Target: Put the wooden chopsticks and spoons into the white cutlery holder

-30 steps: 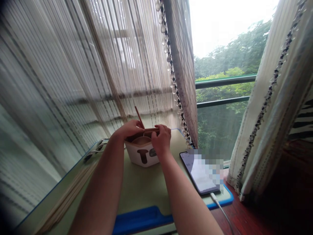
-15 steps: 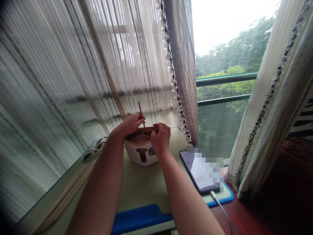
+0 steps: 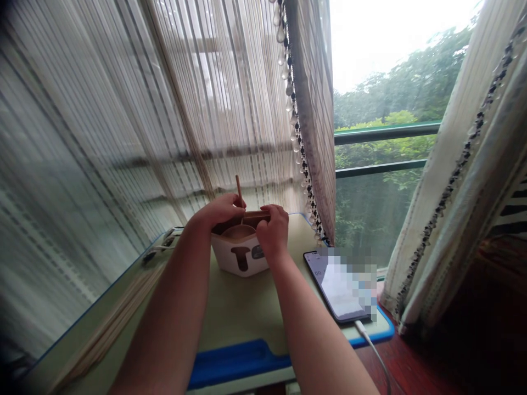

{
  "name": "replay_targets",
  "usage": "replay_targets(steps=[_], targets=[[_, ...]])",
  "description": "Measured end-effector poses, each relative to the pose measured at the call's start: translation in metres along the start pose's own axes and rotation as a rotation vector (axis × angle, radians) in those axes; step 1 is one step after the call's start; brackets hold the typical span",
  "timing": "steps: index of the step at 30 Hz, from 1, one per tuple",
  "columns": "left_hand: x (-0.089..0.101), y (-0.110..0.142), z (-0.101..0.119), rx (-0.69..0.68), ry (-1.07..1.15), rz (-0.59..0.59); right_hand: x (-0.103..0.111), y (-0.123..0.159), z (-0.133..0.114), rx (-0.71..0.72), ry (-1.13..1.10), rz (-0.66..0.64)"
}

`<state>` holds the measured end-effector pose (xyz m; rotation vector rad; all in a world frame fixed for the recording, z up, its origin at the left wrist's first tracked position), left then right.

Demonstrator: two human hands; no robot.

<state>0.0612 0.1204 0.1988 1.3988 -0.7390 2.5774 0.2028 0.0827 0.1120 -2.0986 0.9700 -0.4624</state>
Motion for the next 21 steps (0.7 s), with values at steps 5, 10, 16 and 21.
replay_targets(steps=[5,10,16,21], targets=[[0.0017,0.0042,0.0015,0.053,0.03,-0.001,0.0017,-0.0013,-0.0005,-0.006,-0.051,0.024],[0.0034,0.0074,0.0035,0.095,0.024,-0.01,0.0029,-0.002,0.0002,-0.023,-0.078,0.042],[0.0051,0.0085,0.0023,0.092,0.007,-0.018,0.002,-0.0009,0.0016,-0.009,-0.094,0.044],[0.0055,0.0061,0.0003,0.077,-0.079,-0.001,0.0019,-0.0015,0.0042,0.011,-0.045,0.049]])
Point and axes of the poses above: each hand's wrist, its own y-axis away from the middle knuckle, its own x-axis out of the back of the hand, z = x × y, the point moved 1 cm from there along -y, towards the middle knuckle, and after that the axes turned 8 degrees about z, right-handed, at the moved point
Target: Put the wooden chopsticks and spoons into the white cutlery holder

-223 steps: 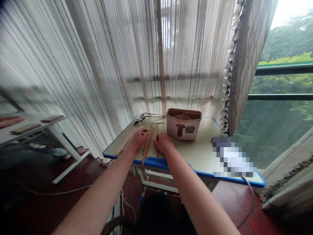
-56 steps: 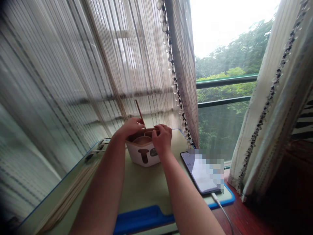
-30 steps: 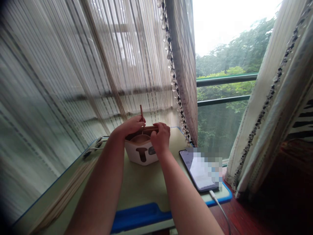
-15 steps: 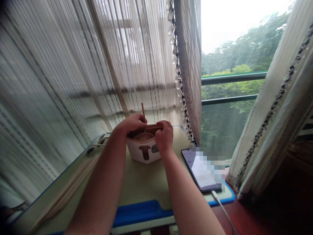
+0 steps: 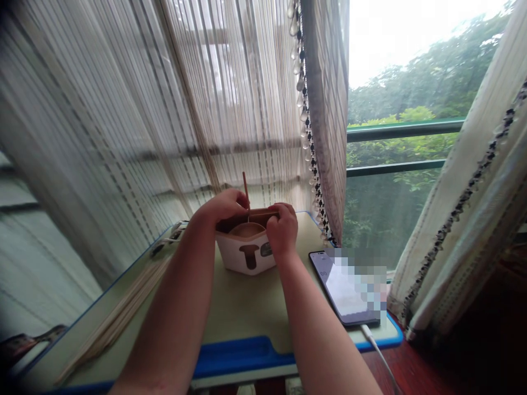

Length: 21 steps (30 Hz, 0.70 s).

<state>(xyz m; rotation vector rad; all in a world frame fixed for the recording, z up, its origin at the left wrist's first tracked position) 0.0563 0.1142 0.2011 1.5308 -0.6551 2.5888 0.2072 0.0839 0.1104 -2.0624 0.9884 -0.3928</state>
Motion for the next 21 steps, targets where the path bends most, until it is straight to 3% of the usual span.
replay_targets(steps=[4,8,15,19,21], targets=[[0.005,0.001,0.005,0.076,-0.164,0.101,0.005,0.002,-0.01,0.139,0.101,0.034],[0.025,0.018,0.019,0.233,-0.294,0.214,0.013,0.006,-0.024,0.349,0.118,0.065],[0.056,0.05,0.049,0.255,-0.239,0.394,0.009,0.009,-0.021,0.415,0.098,0.096],[0.068,0.063,0.062,0.253,-0.216,0.645,0.01,0.019,-0.031,0.479,-0.085,0.045],[0.077,0.076,0.061,0.248,-0.202,0.787,0.011,0.031,-0.039,0.526,-0.196,-0.049]])
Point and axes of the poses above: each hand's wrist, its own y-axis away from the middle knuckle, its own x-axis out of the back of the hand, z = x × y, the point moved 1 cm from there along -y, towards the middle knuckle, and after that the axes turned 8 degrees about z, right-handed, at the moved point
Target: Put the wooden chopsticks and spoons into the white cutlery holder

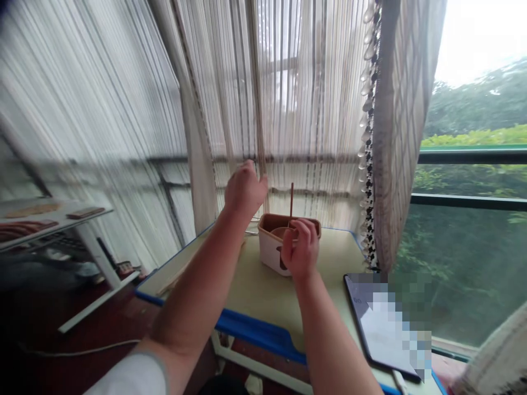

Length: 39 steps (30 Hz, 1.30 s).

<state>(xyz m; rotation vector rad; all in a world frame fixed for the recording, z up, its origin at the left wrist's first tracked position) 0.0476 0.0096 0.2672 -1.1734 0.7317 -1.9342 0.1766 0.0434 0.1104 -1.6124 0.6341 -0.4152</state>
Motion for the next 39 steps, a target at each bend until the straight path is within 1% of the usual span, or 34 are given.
replay_targets(steps=[2,3,5,7,9,10,12,14,16,19,21,23,27,34,39], targets=[[0.013,0.002,-0.017,0.019,-0.004,0.071,-0.008,0.01,-0.014,0.061,-0.093,-0.157],[0.017,0.004,-0.03,0.031,-0.023,0.073,-0.014,0.017,-0.021,0.09,-0.121,-0.265],[0.018,0.011,-0.061,0.063,-0.089,0.011,-0.031,0.034,-0.033,0.1,-0.141,-0.522],[0.008,0.024,-0.096,0.128,-0.17,-0.123,-0.049,0.052,-0.044,0.074,-0.126,-0.776],[-0.006,0.045,-0.128,0.159,-0.197,-0.26,-0.062,0.067,-0.053,0.066,-0.089,-0.979],[-0.013,0.058,-0.142,0.184,-0.192,-0.276,-0.066,0.073,-0.058,0.074,-0.067,-1.043],[-0.023,0.086,-0.166,0.189,-0.114,-0.315,-0.068,0.08,-0.066,0.098,-0.029,-1.122],[-0.029,0.111,-0.185,0.211,-0.018,-0.363,-0.065,0.083,-0.073,0.096,0.006,-1.168],[-0.031,0.129,-0.199,0.216,0.064,-0.424,-0.061,0.085,-0.078,0.068,0.048,-1.205],[-0.033,0.142,-0.21,0.188,0.13,-0.493,-0.059,0.088,-0.082,0.008,0.117,-1.22],[-0.037,0.145,-0.212,0.148,0.127,-0.513,-0.058,0.091,-0.085,-0.048,0.148,-1.188],[-0.039,0.146,-0.211,0.097,0.074,-0.51,-0.056,0.091,-0.086,-0.108,0.172,-1.147],[-0.041,0.148,-0.207,0.029,0.006,-0.512,-0.051,0.09,-0.087,-0.148,0.203,-1.111],[-0.04,0.149,-0.21,0.026,0.042,-0.532,-0.049,0.09,-0.085,-0.18,0.177,-1.089],[-0.046,0.15,-0.216,0.019,0.065,-0.511,-0.048,0.09,-0.084,-0.186,0.147,-1.075]])
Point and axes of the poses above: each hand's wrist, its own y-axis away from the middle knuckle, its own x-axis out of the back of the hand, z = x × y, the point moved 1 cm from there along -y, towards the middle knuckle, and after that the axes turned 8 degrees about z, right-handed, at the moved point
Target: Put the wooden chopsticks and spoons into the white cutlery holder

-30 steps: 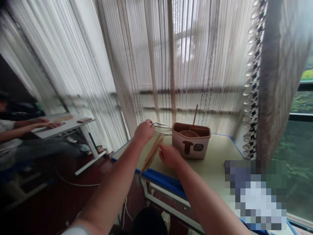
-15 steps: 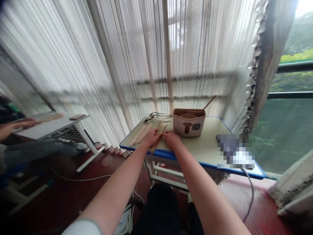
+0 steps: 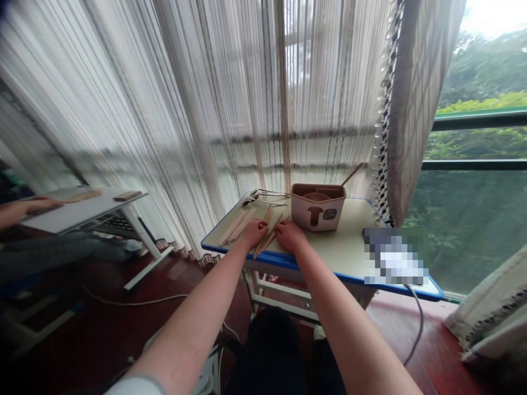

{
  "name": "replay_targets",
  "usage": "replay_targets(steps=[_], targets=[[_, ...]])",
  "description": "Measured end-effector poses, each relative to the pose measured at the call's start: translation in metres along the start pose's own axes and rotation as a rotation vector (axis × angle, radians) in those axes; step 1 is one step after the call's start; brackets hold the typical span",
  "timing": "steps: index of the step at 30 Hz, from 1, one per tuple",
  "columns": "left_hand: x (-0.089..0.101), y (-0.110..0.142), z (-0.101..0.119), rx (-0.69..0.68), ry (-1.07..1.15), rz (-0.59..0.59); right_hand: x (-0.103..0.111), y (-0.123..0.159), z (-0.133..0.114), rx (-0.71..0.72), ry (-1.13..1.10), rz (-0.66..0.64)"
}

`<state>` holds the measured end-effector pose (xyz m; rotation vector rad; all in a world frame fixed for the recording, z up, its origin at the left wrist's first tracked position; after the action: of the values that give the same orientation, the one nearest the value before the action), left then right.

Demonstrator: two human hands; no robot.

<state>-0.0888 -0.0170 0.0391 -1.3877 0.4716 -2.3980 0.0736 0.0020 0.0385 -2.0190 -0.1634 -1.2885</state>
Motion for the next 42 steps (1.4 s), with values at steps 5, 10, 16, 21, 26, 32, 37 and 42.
replay_targets(steps=[5,10,16,21,26,32,37,42], targets=[[-0.006,-0.003,-0.009,-0.01,0.038,0.028,0.002,0.002,0.002,-0.048,0.02,0.039],[-0.007,-0.004,-0.012,-0.01,0.076,0.057,0.008,0.006,0.003,-0.317,0.135,0.013],[-0.007,-0.005,-0.013,0.014,0.104,0.082,0.01,0.006,0.001,-0.356,0.253,-0.124],[-0.006,-0.004,-0.012,0.032,0.154,0.107,0.013,0.007,0.005,-0.336,0.206,-0.094],[-0.005,-0.003,-0.01,0.052,0.25,0.145,0.014,0.01,0.005,-0.246,0.102,0.059],[0.002,-0.003,-0.009,0.069,0.416,0.267,0.015,0.014,-0.004,-0.101,0.056,0.119],[0.001,-0.006,-0.013,0.08,0.514,0.268,0.015,0.013,-0.009,-0.022,-0.011,0.066],[-0.004,-0.008,-0.018,0.122,0.582,0.279,0.015,0.014,-0.012,0.048,0.012,0.076]])
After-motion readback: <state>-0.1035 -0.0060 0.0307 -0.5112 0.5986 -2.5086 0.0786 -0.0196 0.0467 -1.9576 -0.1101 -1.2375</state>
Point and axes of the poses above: each hand's wrist, its own y-axis away from the middle knuckle, its own x-axis out of the back of the hand, z = x × y, the point moved 1 cm from there along -y, towards the middle knuckle, and after that the axes turned 8 degrees about z, right-handed, at the moved point
